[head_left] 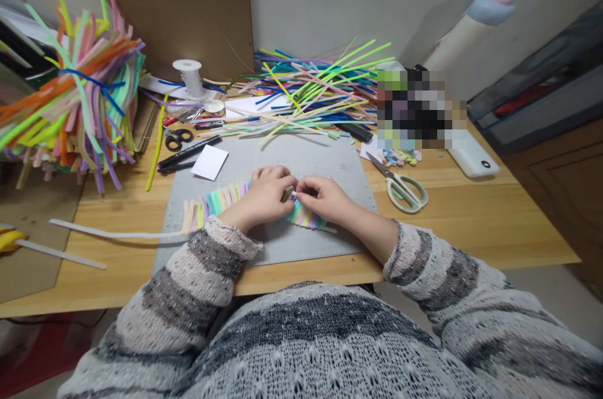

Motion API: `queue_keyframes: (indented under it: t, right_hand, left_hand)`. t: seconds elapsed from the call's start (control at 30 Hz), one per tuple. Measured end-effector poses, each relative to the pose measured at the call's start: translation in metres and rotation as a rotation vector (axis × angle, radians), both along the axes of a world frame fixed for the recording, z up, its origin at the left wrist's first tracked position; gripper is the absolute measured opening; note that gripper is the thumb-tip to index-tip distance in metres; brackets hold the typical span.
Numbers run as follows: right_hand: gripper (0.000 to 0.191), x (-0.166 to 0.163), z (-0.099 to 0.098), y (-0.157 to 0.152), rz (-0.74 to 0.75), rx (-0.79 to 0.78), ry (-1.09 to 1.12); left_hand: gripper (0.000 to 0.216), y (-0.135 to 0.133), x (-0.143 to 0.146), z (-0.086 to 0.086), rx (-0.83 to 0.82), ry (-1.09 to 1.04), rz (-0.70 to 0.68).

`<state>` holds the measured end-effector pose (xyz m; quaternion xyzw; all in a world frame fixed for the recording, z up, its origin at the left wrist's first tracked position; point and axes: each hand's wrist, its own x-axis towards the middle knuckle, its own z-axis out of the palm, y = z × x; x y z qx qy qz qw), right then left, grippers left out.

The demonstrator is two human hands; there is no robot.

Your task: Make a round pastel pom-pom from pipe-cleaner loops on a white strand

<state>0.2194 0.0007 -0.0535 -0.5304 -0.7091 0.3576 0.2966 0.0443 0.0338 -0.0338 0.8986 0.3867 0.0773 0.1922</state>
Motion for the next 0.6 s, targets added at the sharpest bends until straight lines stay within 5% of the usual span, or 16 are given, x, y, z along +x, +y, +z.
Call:
queue_keyframes:
  t: [0.6]
  right_hand:
    - [0.007,-0.0006,0.0033,0.0002,0.016,0.031,-0.046]
  left_hand:
    - [0.019,-0.0035,-0.0059,0.0041,-0.127,-0.162,0.086]
